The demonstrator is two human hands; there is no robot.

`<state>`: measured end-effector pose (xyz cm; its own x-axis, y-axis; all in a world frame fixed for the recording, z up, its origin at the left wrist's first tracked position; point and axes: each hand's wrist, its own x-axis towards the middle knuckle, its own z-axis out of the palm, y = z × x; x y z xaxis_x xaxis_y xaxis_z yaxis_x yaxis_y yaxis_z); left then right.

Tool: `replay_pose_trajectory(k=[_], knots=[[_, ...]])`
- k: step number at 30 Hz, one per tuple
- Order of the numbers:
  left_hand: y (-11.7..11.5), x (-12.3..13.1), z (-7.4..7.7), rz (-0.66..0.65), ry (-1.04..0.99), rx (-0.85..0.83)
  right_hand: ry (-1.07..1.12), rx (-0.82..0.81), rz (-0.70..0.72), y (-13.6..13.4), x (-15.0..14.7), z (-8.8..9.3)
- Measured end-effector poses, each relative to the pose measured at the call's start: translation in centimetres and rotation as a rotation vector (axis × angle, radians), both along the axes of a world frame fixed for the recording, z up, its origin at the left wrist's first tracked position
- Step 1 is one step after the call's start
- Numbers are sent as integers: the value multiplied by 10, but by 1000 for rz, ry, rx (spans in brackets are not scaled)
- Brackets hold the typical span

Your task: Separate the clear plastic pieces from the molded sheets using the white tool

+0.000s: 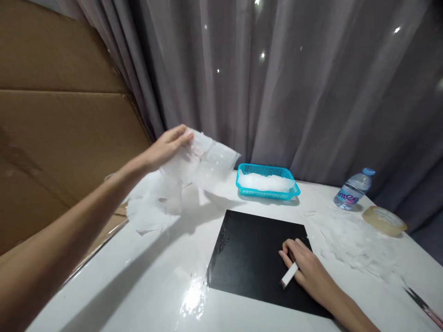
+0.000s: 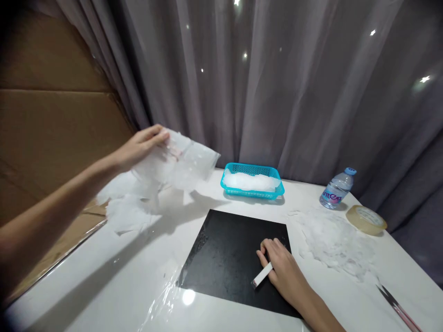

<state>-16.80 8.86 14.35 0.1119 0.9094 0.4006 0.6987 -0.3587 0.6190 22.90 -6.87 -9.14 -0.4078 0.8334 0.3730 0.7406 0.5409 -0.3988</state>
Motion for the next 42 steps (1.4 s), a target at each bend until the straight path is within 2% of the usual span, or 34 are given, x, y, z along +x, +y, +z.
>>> replay_pose_trajectory(k=[4, 6, 9, 13, 16, 19, 22, 24, 27, 33, 38, 42], knots=[[-30, 34, -64, -157, -87, -151, 6, -54, -2, 1, 2, 3], [-45, 52, -91, -229, -101, -228, 30, -77, 0, 2, 4, 3], [-62, 70, -118, -335, -90, -324, 72, -100, 1, 1, 6, 2], [-69, 70, -137, -433, -52, -403, 120, -21, 32, -1, -1, 15], [-67, 60, -148, -463, -28, -431, 74, 80, 115, 7, -24, 42], [-65, 50, -154, -512, 1, -459, 26, 125, 239, 29, -60, 71], [-64, 41, -154, -585, 51, -486, -3, 127, 404, 56, -97, 85], [-64, 36, -152, -609, 99, -499, -34, 130, 470, 69, -116, 83], [-62, 28, -149, -597, 177, -509, -76, 162, 465, 78, -129, 72], [-61, 27, -154, -587, 258, -516, -142, 156, 478, 80, -125, 52], [-57, 33, -165, -585, 291, -444, -231, 125, 471, 81, -122, 46], [-54, 32, -170, -605, 277, -455, -211, 129, 434, 80, -126, 44]])
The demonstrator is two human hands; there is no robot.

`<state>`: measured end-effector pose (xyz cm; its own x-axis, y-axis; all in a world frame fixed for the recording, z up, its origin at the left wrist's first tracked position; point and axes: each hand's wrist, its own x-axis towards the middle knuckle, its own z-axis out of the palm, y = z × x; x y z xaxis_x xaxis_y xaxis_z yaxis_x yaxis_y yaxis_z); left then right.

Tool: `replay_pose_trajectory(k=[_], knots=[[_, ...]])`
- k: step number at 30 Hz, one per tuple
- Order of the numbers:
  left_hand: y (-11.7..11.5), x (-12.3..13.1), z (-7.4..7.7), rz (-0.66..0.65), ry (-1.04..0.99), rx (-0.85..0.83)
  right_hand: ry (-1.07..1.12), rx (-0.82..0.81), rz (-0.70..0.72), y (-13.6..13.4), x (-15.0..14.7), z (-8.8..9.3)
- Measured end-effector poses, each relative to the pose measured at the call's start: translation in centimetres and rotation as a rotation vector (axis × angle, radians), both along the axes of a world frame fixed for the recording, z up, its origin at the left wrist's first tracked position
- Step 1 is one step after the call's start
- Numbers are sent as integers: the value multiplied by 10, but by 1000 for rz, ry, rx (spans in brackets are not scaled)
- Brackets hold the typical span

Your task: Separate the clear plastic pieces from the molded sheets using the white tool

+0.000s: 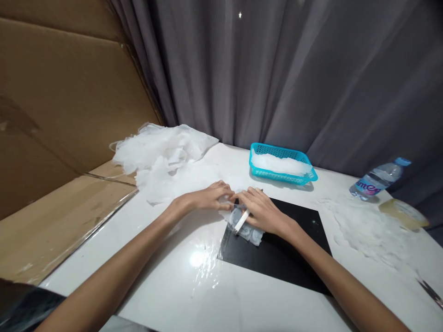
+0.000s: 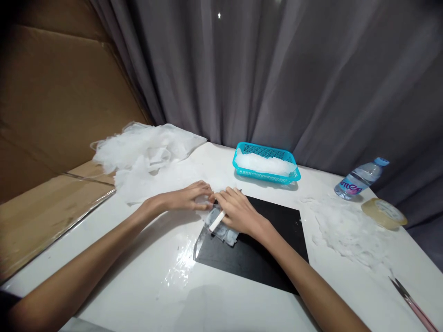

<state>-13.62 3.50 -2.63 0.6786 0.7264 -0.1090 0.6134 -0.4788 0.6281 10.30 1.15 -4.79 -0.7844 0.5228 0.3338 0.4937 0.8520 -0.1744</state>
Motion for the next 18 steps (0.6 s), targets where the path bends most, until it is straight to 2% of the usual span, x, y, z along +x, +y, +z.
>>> replay_pose_trajectory(k=[5, 9, 14, 18], knots=[[-2, -3, 8, -25, -57, -92, 54, 56, -103, 4, -2, -4], [-4, 2, 11, -47, -115, -132, 8, 120, -55, 8, 0, -9], [3, 9, 1, -43, -178, -141, -24, 221, 10, 10, -1, -15], [10, 7, -8, 24, -213, -124, -20, 269, 80, 6, 6, -14]])
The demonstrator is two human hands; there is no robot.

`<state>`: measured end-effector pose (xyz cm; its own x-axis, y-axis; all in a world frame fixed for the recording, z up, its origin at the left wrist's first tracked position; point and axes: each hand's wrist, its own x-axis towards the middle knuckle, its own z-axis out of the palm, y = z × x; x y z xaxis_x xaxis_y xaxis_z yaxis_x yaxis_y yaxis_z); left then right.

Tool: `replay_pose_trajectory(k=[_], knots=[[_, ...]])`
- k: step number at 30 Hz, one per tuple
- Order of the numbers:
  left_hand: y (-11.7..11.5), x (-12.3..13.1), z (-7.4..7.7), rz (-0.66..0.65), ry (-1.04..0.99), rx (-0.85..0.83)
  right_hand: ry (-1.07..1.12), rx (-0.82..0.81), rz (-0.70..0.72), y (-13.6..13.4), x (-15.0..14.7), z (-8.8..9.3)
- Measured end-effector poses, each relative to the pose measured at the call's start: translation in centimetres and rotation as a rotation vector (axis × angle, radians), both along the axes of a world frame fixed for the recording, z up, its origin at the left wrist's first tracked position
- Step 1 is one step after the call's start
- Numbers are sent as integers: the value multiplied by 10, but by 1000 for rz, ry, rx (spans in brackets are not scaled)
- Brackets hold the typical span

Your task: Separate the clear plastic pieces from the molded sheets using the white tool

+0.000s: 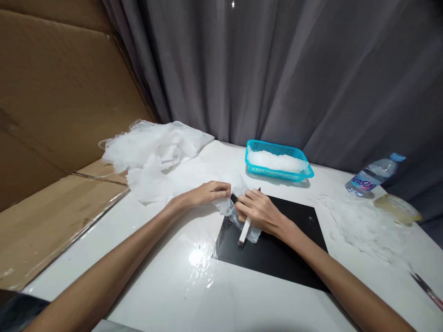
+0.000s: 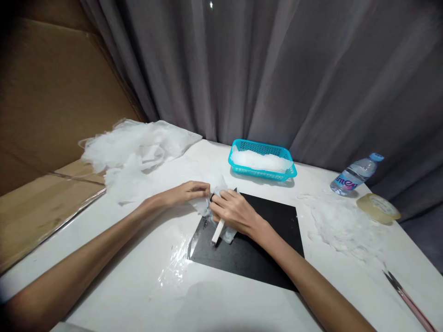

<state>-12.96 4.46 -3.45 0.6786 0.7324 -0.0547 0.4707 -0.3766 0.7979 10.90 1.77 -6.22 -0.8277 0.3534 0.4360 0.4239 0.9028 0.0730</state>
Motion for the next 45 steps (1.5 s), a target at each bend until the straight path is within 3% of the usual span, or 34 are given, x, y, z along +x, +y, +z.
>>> replay_pose_trajectory(k=[4, 8, 13, 19, 25, 29, 33, 36, 42, 45], knots=[[-2, -3, 4, -15, -7, -21, 44, 6, -42, -3, 16, 14], [-9, -1, 16, -124, 19, -41, 76, -143, -80, -3, 25, 26], [-13, 5, 20, -177, 35, -50, -7, -255, -23, -5, 20, 21], [-20, 11, 22, -159, 27, -73, 48, -318, -68, -14, 16, 21], [-16, 9, 15, -162, 51, -75, -39, -307, 8, -19, 15, 25], [-7, -5, 17, -58, 60, -67, -89, -289, 92, -23, 21, 42], [-12, -7, 35, -27, 65, -45, -60, -363, -33, -21, 38, 66], [-15, -7, 45, 136, 15, 104, -82, -458, -92, -17, 52, 78], [5, -37, 44, 760, -361, 596, -180, -766, -70, -12, 78, 92], [10, -54, 50, 934, -485, 718, -217, -878, -16, -12, 85, 100]])
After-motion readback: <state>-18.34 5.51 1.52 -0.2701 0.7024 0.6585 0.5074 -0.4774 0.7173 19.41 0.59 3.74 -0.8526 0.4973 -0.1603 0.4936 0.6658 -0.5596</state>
